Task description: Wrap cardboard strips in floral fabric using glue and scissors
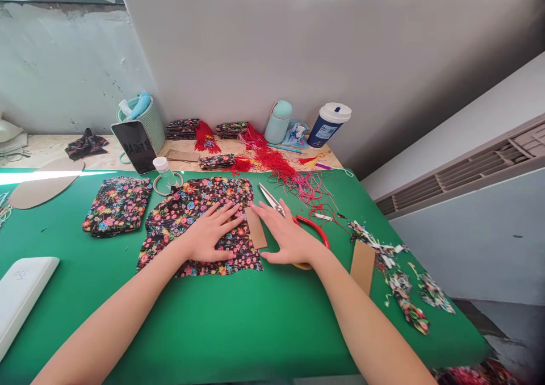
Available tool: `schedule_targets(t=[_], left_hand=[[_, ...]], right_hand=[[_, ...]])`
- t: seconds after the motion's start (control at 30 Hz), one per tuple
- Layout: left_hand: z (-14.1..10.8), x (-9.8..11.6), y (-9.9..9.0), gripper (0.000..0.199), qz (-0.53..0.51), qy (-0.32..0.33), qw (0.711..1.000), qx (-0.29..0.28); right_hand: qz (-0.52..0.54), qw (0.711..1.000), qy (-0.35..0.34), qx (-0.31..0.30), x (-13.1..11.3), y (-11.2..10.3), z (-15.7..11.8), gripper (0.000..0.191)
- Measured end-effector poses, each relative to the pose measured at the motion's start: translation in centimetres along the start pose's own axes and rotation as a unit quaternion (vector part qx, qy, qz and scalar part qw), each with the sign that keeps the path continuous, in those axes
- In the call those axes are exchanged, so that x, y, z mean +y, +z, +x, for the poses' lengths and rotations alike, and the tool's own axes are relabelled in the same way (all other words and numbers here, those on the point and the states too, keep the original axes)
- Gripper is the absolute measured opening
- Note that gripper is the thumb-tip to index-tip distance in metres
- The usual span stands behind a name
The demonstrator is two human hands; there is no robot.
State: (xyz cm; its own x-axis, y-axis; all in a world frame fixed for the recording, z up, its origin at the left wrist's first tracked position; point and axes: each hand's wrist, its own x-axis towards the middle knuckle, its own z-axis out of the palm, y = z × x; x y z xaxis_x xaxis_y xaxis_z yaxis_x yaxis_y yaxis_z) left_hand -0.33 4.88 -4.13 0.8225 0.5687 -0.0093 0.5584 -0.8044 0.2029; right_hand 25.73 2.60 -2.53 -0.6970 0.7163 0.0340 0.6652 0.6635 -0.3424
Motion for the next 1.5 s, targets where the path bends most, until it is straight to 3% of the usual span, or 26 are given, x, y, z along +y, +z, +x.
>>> schedule_targets(t=[0.23, 0.4, 0.47, 0.57, 0.67, 0.7, 0.73, 0.8, 0.83, 0.87, 0.93, 1.03, 1.17, 1.5], left_hand=[[-0.2, -0.2, -0.2, 0.088, 0.008, 0.014, 1.0, 0.006], [0.0, 0.5, 0.3, 0.086, 0.017, -0.005, 1.0, 0.016], [0.7, 2.0, 1.1, 0.084, 0.026, -0.089, 0.995, 0.034], [2.3, 4.7, 1.9, 0.085, 0.027, -0.334, 0.938, 0.089], [3.3, 5.1, 0.8, 0.09, -0.052, -0.386, 0.92, 0.046], [3.3, 4.4, -0.2, 0.092, -0.088, -0.368, 0.925, 0.022], [3.0, 3.5, -1.2, 0.09, -0.119, -0.307, 0.944, -0.006], [2.1, 1.1, -3.2, 0.085, -0.125, -0.092, 0.987, -0.051], [1.5, 0.0, -3.9, 0.087, -0.105, -0.001, 0.992, -0.067], [0.9, -0.9, -4.3, 0.089, -0.084, 0.058, 0.991, -0.085], [0.1, -1.9, -4.2, 0.09, -0.055, 0.099, 0.987, -0.113], [-0.2, -1.6, -2.5, 0.092, -0.016, 0.062, 0.993, -0.096], [0.9, -0.8, -0.4, 0.087, 0.034, -0.057, 0.998, -0.009], [3.0, -3.6, -0.1, 0.08, 0.069, -0.157, 0.984, 0.052]], right_hand=[[0.03, 0.999, 0.008, 0.028, -0.4, -0.3, -0.4, 0.105], [0.155, 0.985, 0.026, 0.068, 0.4, -1.1, -1.4, 0.112], [0.203, 0.974, 0.035, 0.093, 0.8, -1.5, -1.8, 0.113], [0.245, 0.962, 0.037, 0.112, 1.2, -1.7, -2.0, 0.111], [0.271, 0.955, 0.026, 0.117, 1.4, -1.5, -1.9, 0.11], [0.279, 0.953, 0.021, 0.12, 1.5, -1.3, -1.9, 0.11], [0.284, 0.951, 0.018, 0.123, 1.5, -1.3, -1.9, 0.11], [0.287, 0.949, 0.015, 0.129, 1.6, -1.2, -1.8, 0.11], [0.287, 0.949, 0.015, 0.13, 1.6, -1.1, -1.8, 0.11], [0.286, 0.949, 0.014, 0.13, 1.6, -1.1, -1.8, 0.111], [0.283, 0.95, 0.015, 0.127, 1.6, -1.2, -1.9, 0.111], [0.276, 0.953, 0.018, 0.128, 1.6, -1.2, -1.9, 0.112], [0.262, 0.954, 0.017, 0.142, 1.7, -1.3, -1.9, 0.111], [0.234, 0.957, 0.028, 0.169, 2.0, -1.5, -2.0, 0.111]])
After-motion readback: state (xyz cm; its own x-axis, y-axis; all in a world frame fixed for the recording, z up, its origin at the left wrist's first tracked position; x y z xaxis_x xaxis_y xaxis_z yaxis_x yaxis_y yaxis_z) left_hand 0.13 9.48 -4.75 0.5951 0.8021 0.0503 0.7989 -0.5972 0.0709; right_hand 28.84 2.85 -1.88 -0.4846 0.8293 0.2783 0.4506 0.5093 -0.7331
